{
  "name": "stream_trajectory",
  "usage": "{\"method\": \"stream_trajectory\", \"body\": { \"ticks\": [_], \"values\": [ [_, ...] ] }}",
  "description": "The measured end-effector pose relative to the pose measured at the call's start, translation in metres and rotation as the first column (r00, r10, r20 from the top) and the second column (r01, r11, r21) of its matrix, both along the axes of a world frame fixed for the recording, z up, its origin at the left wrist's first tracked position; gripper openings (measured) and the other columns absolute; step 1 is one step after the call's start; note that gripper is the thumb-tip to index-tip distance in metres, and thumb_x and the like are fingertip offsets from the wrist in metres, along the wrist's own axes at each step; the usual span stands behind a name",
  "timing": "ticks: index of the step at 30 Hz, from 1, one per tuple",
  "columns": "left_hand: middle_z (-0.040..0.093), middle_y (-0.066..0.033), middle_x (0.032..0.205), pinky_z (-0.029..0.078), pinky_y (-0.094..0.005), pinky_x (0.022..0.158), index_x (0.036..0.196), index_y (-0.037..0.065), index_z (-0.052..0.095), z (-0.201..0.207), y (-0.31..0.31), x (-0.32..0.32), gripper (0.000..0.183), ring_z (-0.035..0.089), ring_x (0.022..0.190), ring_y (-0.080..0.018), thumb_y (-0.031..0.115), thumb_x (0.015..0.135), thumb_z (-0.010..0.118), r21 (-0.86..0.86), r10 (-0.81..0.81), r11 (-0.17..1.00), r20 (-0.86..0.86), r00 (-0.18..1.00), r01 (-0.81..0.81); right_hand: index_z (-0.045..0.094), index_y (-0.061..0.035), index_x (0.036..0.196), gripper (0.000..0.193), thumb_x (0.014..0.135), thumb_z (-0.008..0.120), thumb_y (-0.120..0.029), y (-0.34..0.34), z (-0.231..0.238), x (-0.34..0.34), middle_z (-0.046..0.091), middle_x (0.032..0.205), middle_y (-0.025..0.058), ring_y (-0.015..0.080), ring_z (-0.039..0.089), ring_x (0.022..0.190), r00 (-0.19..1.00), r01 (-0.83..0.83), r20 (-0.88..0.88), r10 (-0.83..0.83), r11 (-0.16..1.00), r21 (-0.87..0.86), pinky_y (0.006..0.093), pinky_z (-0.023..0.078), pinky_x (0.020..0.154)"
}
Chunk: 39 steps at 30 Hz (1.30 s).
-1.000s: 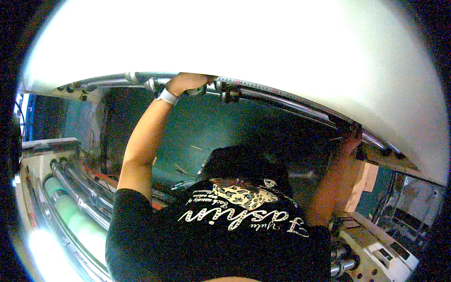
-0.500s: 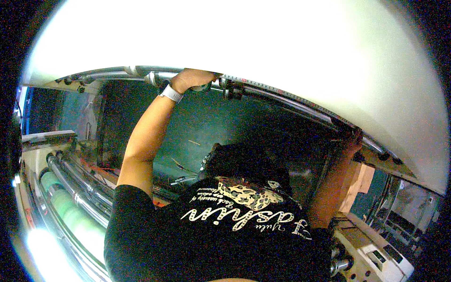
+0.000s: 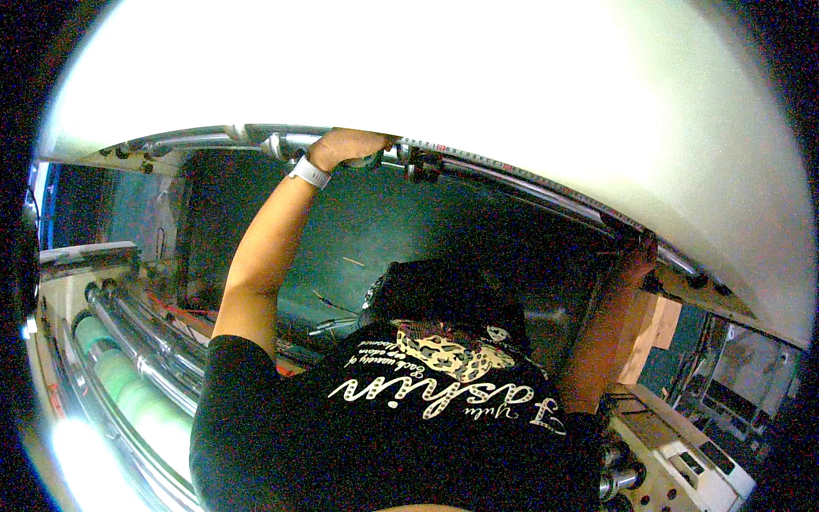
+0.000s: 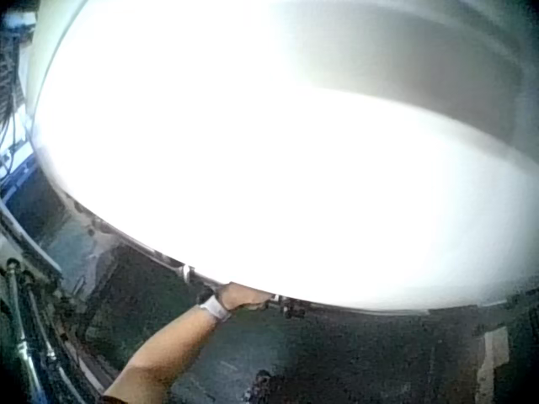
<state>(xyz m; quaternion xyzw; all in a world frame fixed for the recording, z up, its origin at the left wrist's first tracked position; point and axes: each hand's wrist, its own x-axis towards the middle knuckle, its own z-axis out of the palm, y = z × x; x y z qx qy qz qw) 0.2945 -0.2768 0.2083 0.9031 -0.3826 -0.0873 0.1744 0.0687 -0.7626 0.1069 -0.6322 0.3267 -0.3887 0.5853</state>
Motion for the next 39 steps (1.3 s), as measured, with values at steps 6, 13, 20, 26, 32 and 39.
{"method": "stream_trajectory", "body": {
  "ticks": [6,13,20,26,32,39],
  "values": [
    [0.060,-0.0136,0.090,0.045,-0.0355,0.070,0.094,0.006,0.058,-0.008,0.001,0.003,0.025,0.057,0.081,-0.0279,0.021,0.079,0.045,0.003,0.026,1.000,-0.044,0.999,-0.025,0.052,0.0018,0.106,0.029,0.085,0.050,-0.018,-0.008,-0.005,-0.005,0.058,0.099,0.0111,0.0199,0.057,0.083,0.995,-0.082,0.057,0.078,0.994,0.068,0.0290,0.049,0.066],
    [0.059,-0.0103,0.067,0.045,-0.0353,0.060,0.087,0.005,0.059,-0.023,0.001,0.006,0.018,0.058,0.063,-0.0207,0.018,0.079,0.050,-0.157,0.010,0.988,0.066,0.998,0.001,0.052,-0.0006,0.106,0.028,0.084,0.052,-0.017,-0.018,-0.017,-0.008,0.058,0.096,0.0092,0.0173,0.056,0.078,0.979,-0.146,0.133,0.154,0.987,-0.069,0.0270,0.047,0.062],
    [0.059,-0.0127,0.076,0.045,-0.0366,0.065,0.090,0.005,0.059,-0.027,0.003,0.008,0.021,0.057,0.070,-0.0259,0.020,0.078,0.051,-0.157,0.001,0.987,0.243,0.970,0.038,0.053,-0.0018,0.100,0.023,0.084,0.052,-0.019,0.060,0.061,-0.005,0.055,0.097,0.0080,0.0178,0.052,0.081,0.896,-0.420,0.166,0.412,0.908,0.010,0.0282,0.046,0.070],
    [0.060,-0.0139,0.090,0.046,-0.0369,0.074,0.095,0.006,0.059,-0.025,0.001,0.005,0.026,0.058,0.083,-0.0297,0.022,0.075,0.053,-0.159,0.075,0.985,0.055,0.996,-0.066,0.048,-0.0021,0.098,0.021,0.083,0.052,-0.017,-0.008,-0.005,-0.005,0.051,0.099,0.0084,0.0193,0.050,0.088,0.986,-0.064,0.141,0.090,0.982,-0.178,0.0329,0.044,0.077],
    [0.060,-0.0143,0.088,0.046,-0.0362,0.073,0.095,0.006,0.059,-0.036,0.002,0.010,0.026,0.058,0.081,-0.0305,0.019,0.072,0.054,-0.198,0.054,0.980,0.264,0.963,-0.001,0.047,-0.0043,0.098,0.019,0.083,0.052,-0.015,-0.002,-0.005,-0.006,0.051,0.099,0.0092,0.0207,0.051,0.089,0.963,-0.180,0.178,0.202,0.975,-0.132,0.0333,0.045,0.074],
    [0.060,-0.0143,0.086,0.046,-0.0369,0.071,0.092,0.006,0.060,-0.031,0.000,0.006,0.024,0.059,0.079,-0.0295,0.019,0.073,0.053,-0.219,0.033,0.976,0.210,0.977,0.014,0.045,-0.0059,0.099,0.021,0.082,0.052,-0.015,-0.014,-0.013,-0.013,0.051,0.098,0.0094,0.0214,0.052,0.088,0.959,-0.204,0.171,0.227,0.969,-0.141,0.0329,0.045,0.072]
  ]
}}
